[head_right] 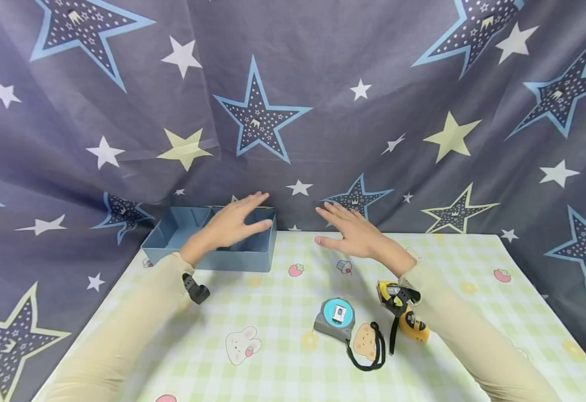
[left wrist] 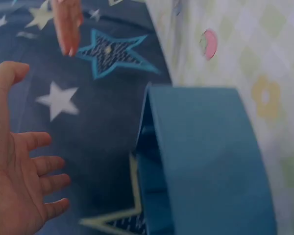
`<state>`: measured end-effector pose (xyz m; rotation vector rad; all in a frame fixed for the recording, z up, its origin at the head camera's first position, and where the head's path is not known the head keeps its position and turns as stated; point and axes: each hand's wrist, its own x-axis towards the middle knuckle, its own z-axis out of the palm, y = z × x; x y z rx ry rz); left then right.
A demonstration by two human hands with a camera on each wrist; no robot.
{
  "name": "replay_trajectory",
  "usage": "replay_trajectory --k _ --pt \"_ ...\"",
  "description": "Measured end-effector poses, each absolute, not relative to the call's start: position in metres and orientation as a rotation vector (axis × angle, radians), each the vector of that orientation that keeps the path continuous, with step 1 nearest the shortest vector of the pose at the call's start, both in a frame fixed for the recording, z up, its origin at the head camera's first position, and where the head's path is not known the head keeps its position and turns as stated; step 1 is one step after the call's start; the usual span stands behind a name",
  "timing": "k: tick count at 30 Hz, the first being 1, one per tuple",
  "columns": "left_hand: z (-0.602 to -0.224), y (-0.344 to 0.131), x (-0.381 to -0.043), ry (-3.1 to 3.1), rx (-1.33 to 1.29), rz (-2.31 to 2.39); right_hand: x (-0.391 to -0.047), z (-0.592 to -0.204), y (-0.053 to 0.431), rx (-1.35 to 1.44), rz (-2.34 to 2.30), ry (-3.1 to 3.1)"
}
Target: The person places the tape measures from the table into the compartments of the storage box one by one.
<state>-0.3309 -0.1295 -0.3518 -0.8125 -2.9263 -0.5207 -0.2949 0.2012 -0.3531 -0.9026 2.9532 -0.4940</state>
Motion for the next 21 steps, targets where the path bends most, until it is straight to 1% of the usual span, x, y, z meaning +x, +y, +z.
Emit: replay_trajectory --k 10,15,21 --pt "-0.331 -0.199 -0.338 -2.985 -0.464 -0.734 -0.288 -0.331 0.204 -1.026 -0.423 2.978" --pt "-0.331 -0.236 -0.341 -2.986 -0.287 -0.757 -0.277 -0.323 0.202 -1.053 -0.408 2.949" --pt "-0.340 -0.275 -0.344 -3.019 -0.046 -0.714 -0.261 -0.319 0.197 -1.154 -0.394 2.908"
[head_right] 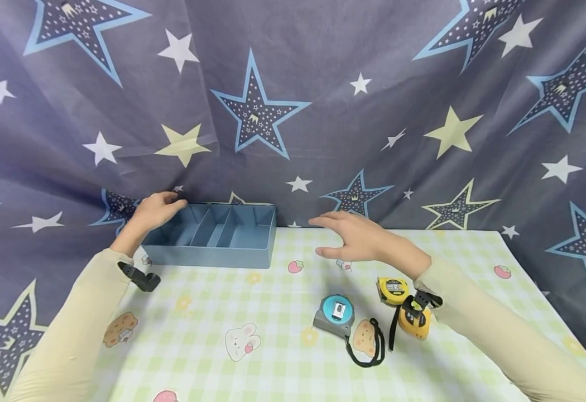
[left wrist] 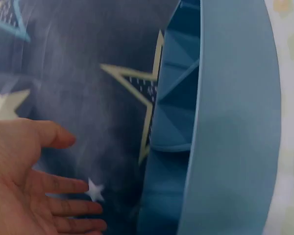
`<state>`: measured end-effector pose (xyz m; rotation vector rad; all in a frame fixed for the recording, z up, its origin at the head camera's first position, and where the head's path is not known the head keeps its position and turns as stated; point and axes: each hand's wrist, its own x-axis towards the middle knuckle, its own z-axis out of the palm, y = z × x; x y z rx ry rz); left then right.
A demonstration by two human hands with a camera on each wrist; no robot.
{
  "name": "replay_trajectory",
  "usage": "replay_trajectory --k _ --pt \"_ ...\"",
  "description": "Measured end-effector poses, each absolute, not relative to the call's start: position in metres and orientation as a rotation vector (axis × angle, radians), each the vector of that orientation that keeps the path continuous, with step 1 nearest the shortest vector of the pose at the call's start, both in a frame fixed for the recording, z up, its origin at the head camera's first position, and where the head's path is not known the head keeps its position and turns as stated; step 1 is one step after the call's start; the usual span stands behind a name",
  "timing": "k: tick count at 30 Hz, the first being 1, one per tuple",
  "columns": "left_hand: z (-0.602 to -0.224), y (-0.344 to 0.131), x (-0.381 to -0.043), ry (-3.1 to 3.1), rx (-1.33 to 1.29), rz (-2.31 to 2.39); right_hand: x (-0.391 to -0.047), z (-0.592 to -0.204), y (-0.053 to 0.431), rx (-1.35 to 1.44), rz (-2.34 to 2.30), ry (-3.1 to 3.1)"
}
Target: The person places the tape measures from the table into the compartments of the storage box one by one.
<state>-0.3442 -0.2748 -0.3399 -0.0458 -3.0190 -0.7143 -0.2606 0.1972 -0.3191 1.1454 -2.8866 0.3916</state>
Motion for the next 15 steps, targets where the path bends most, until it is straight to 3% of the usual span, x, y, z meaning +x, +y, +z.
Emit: replay_trajectory --k 15 --pt "-0.354 -0.313 -0.337 -3.107 0.178 -0.650 -0.232 -0.341 0.204 1.366 0.436 -2.882"
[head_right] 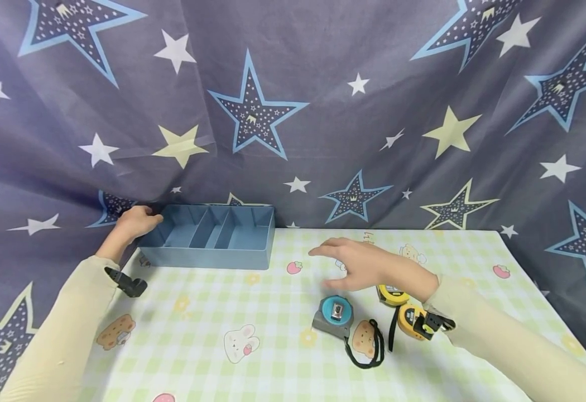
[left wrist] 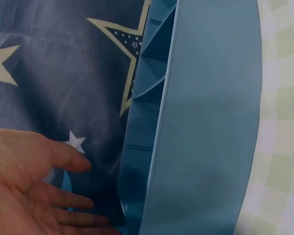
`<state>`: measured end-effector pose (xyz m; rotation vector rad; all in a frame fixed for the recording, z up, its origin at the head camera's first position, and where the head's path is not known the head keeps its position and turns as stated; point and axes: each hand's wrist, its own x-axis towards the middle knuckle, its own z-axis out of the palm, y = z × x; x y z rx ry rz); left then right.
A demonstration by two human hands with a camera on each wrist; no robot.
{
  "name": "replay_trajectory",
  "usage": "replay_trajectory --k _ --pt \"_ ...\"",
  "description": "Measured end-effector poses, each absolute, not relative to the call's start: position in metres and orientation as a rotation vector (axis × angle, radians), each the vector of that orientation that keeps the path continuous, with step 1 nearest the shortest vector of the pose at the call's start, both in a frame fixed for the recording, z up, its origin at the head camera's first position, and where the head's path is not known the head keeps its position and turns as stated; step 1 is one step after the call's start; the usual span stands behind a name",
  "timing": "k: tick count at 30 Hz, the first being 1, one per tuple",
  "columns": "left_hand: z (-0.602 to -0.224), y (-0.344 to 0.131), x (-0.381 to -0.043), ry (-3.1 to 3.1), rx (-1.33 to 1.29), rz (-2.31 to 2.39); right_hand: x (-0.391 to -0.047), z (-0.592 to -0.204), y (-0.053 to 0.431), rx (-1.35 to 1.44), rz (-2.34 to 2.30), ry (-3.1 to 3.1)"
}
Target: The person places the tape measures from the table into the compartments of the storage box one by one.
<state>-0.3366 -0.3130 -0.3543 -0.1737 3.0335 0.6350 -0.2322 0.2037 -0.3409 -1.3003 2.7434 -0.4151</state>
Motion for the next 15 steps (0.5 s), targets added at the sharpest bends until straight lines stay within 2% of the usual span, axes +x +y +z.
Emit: replay_trajectory --k 7,15 --pt "-0.363 -0.327 -0.338 3.072 -0.197 0.658 -0.226 -0.348 0.208 -1.295 -0.451 2.637" --pt "-0.371 -0.334 -0.340 3.046 -0.369 0.783 -0.222 -0.357 0.212 -1.302 -0.422 2.598"
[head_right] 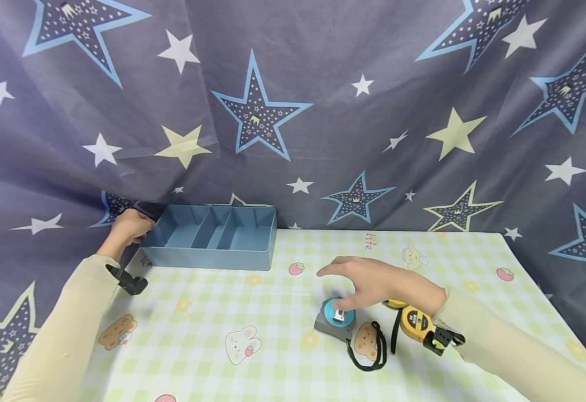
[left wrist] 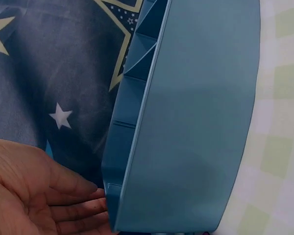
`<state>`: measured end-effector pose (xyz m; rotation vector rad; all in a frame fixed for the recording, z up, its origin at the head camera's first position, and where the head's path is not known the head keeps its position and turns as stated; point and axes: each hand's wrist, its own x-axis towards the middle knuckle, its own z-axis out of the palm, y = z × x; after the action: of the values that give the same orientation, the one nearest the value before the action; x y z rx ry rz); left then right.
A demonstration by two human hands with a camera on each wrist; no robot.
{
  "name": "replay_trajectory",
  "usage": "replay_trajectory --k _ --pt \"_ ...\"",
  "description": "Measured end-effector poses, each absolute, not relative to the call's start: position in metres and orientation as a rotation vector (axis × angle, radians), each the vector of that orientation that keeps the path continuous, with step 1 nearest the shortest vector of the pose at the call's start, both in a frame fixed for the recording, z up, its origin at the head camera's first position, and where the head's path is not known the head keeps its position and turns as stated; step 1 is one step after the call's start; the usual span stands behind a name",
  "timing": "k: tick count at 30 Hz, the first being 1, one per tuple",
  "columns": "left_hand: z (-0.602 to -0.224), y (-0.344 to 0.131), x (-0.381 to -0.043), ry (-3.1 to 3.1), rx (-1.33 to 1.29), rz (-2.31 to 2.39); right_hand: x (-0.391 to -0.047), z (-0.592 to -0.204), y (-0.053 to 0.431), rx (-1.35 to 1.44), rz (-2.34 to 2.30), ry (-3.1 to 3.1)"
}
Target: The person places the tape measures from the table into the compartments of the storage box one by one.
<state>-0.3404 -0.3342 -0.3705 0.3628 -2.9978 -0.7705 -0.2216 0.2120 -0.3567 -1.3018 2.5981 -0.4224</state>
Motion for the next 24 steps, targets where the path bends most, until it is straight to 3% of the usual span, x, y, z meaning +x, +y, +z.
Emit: replay_trajectory --k 19,24 --pt "-0.375 -0.339 -0.348 -3.010 0.515 -0.863 -0.221 -0.373 0.208 -1.287 -0.455 2.473" --pt "-0.377 -0.339 -0.351 -2.987 0.477 -1.160 -0.222 -0.376 0.205 -1.251 -0.491 2.410"
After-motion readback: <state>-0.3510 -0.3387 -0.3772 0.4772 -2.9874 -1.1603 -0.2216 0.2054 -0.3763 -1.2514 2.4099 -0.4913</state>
